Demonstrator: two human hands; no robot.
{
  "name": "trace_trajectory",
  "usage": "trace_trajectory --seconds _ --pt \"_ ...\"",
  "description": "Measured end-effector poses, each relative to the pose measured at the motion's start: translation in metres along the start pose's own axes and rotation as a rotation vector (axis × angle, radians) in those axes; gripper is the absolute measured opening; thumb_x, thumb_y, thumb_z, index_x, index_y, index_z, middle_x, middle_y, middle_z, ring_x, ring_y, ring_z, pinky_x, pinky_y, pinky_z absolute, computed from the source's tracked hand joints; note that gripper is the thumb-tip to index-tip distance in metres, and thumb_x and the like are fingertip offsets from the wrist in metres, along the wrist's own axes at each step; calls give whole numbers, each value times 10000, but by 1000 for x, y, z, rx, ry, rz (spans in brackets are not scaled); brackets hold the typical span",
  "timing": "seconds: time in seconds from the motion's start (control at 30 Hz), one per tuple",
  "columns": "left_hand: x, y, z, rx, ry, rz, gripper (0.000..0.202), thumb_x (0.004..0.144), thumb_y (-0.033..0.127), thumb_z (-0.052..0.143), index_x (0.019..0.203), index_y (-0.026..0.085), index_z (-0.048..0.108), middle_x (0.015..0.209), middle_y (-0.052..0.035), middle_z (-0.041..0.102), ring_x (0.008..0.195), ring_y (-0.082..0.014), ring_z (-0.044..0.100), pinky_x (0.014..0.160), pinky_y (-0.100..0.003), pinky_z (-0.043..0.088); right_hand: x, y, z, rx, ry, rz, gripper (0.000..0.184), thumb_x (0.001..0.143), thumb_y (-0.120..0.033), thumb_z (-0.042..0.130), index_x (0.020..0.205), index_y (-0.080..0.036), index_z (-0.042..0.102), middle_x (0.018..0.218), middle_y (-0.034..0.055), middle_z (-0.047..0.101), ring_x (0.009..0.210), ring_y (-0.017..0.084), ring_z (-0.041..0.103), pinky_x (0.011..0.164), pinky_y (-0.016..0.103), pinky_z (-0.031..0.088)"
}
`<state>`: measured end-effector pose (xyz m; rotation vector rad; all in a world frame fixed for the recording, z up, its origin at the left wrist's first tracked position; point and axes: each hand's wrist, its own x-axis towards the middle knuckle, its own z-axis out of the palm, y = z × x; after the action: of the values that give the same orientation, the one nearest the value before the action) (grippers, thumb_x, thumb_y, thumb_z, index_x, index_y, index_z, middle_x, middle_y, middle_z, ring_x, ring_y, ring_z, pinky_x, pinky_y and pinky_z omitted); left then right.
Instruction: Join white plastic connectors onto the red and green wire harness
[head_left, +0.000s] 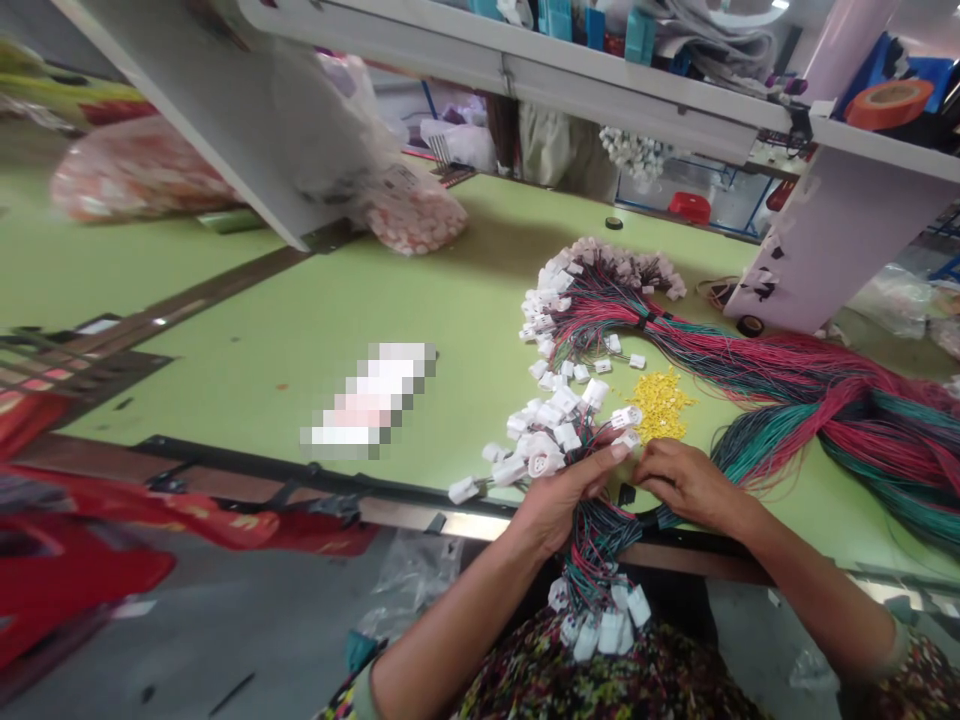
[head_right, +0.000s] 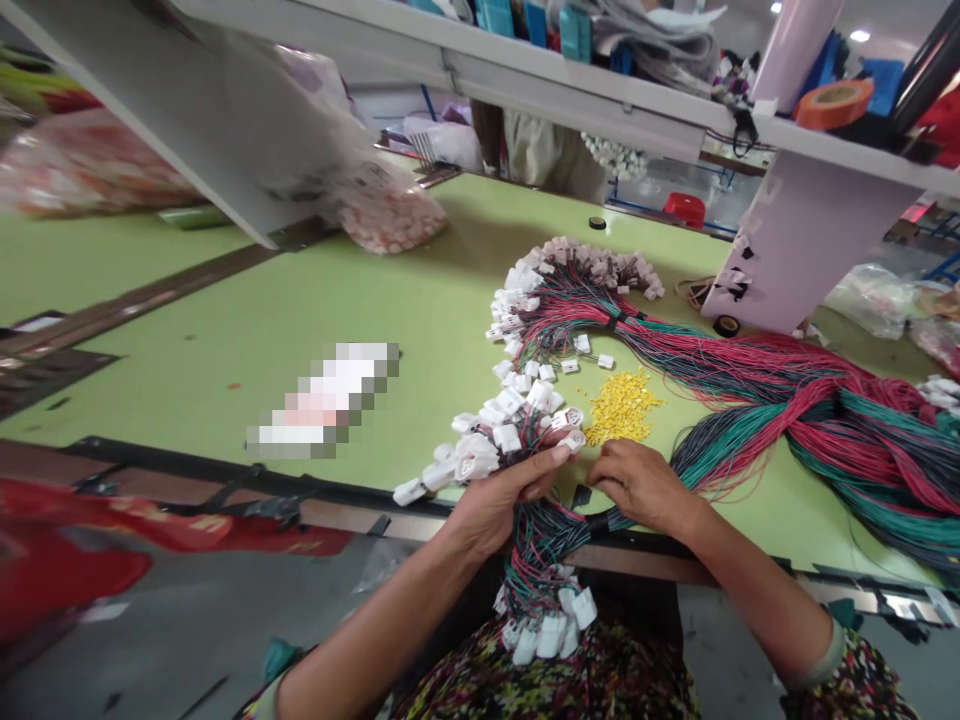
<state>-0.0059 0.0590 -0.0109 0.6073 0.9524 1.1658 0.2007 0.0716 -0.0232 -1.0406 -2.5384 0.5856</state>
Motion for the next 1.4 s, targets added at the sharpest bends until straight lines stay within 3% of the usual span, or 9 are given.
trace_trajectory --seconds 0.17,0.43,0.63,0.73,0.83,0.93,1.1,1.3,1.4 --pt "-1 3 3 -10 10 3 367 540 327 959 824 155 803 592 4 609 466 -56 329 459 -230 187 -4 4 -7 7 11 10 176 967 -97 573 1034 -221 678 962 55 678 921 207 621 837 331 484" --pt "-2 3 4 0 15 -2 355 552 304 953 844 167 804 597 25 604 463 -54 349 461 -221 219 -10 -6 -1 72 123 259 100 904 -115 670 924 -208 702 861 25 661 813 186 631 738 292 475" --pt "-5 2 4 -34 28 -36 384 502 221 969 836 175 785 779 -49 760 629 -175 624 539 -277 457 -6 -5 10 100 161 228 134 922 -120 646 853 -202 728 843 38 679 810 187 648 752 306 489" --pt "-5 0 2 -56 -22 -34 467 532 201 960 963 181 780 881 -83 797 785 -258 715 698 -366 568 -6 -12 6 207 297 243 105 929 -168 646 868 -203 725 825 35 675 793 186 647 725 303 501" --pt "-6 0 0 -41 -63 -23 501 547 215 955 1015 189 778 831 -85 789 842 -281 728 793 -408 587 -6 -32 -5 365 492 245 73 941 -224 658 906 -209 721 844 33 674 781 176 641 697 291 515" --pt "-8 0 -2 -6 -108 -53 373 580 246 938 911 174 783 786 -113 774 834 -298 718 754 -423 589 -6 -53 -15 412 584 208 80 959 -219 638 935 -222 715 878 36 679 818 176 646 721 295 530" --pt "-12 -2 -3 26 -131 -64 248 609 265 917 764 170 747 824 -124 765 783 -263 698 731 -407 588 -5 -68 -16 290 616 120 129 979 -161 600 1001 -234 704 916 39 673 854 178 651 758 309 542" --pt "-12 -1 -2 70 -158 17 341 637 263 899 940 200 755 863 -97 744 772 -260 684 633 -377 583 -7 -66 -13 164 615 50 164 983 -147 597 1061 -246 702 920 46 674 853 196 647 740 338 548" --pt "-13 1 0 93 -186 48 266 643 255 877 875 202 757 863 -99 730 776 -257 670 623 -368 576 -8 -66 -13 151 610 49 162 990 -157 594 1067 -251 701 914 47 677 852 200 649 739 346 554"
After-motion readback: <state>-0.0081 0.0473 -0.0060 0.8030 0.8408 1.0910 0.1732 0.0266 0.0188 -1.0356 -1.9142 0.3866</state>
